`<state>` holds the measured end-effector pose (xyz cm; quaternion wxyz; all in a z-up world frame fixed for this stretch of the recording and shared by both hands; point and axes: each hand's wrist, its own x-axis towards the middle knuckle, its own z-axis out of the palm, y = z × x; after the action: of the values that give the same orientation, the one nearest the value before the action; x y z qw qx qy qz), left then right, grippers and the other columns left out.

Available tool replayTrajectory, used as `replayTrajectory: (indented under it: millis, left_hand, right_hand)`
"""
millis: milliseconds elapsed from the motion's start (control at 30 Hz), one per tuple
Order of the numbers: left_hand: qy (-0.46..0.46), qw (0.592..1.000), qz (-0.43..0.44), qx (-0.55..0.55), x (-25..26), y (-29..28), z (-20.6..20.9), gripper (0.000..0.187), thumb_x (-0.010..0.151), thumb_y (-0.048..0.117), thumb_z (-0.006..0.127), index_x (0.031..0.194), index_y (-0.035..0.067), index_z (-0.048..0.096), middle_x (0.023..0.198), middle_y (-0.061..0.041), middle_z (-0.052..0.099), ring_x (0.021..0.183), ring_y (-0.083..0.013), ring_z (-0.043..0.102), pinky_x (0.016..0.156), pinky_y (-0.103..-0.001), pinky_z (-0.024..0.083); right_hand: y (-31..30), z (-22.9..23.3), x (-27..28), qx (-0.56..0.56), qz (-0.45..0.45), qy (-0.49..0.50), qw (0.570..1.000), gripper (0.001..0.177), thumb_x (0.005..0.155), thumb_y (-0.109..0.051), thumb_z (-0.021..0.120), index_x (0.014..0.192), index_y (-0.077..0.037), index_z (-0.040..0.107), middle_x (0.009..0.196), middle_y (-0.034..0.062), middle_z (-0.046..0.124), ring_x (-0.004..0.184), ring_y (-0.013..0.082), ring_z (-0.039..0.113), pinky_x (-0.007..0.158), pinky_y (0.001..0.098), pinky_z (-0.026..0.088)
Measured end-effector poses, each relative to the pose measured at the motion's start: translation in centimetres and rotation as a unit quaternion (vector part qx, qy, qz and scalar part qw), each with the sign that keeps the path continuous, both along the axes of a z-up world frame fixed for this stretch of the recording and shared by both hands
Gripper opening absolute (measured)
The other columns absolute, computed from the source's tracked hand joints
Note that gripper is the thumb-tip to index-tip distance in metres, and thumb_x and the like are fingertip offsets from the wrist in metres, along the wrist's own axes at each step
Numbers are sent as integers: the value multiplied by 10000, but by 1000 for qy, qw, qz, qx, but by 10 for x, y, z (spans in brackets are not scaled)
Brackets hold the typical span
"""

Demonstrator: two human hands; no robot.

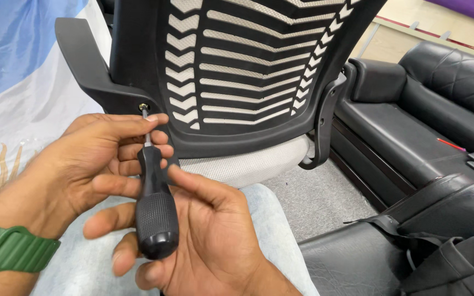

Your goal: The person uses a screwdriver to tighten a screw on the left side of an office chair backrest, then moves to the right side to tighten a second screw. The chair is held steady while the screws are secured.

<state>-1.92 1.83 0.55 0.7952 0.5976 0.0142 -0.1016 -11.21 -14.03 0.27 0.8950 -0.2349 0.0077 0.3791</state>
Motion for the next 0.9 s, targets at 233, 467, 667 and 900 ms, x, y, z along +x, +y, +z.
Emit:
replayTrajectory:
  millis: [233, 467, 667, 900]
  left_hand:
    - [-11, 991, 92, 99, -3, -9, 0, 307, 962, 210, 639, 1057, -66, 733, 873, -168, 734, 698, -182, 721, 575, -262, 566]
    - [2, 999, 43, 7, 11, -2, -3, 289, 967, 204, 652, 1109, -32, 738, 880, -126, 719, 692, -175, 703, 579, -299, 608]
    - [-13, 998, 47, 40, 5, 1, -5, 300, 962, 193, 658, 1075, -72, 743, 869, -135, 726, 668, -162, 678, 552, -246, 572]
    - [6, 994, 92, 58, 1, -14, 2, 260, 985, 179, 646, 1084, -35, 754, 856, -147, 737, 686, -166, 695, 561, -246, 550]
  right_hand:
    - [-8, -11, 8, -163, -90, -158, 970, 330, 1108, -238, 637, 1145, 90, 628, 753, 196, 675, 465, 203, 637, 282, 168, 380]
    - [-7, -11, 4, -36, -30, -63, 997, 476, 925, -362, 442, 1094, 55, 599, 739, 185, 697, 478, 168, 657, 380, 153, 444]
    - [7, -16, 5, -19, -49, -110, 993, 407, 979, -332, 487, 1173, 23, 533, 789, 208, 696, 551, 232, 695, 435, 224, 525]
    - [5, -19, 3, 76, 7, -27, 997, 431, 1024, -317, 530, 1297, 0, 427, 860, 244, 696, 643, 315, 741, 499, 314, 622]
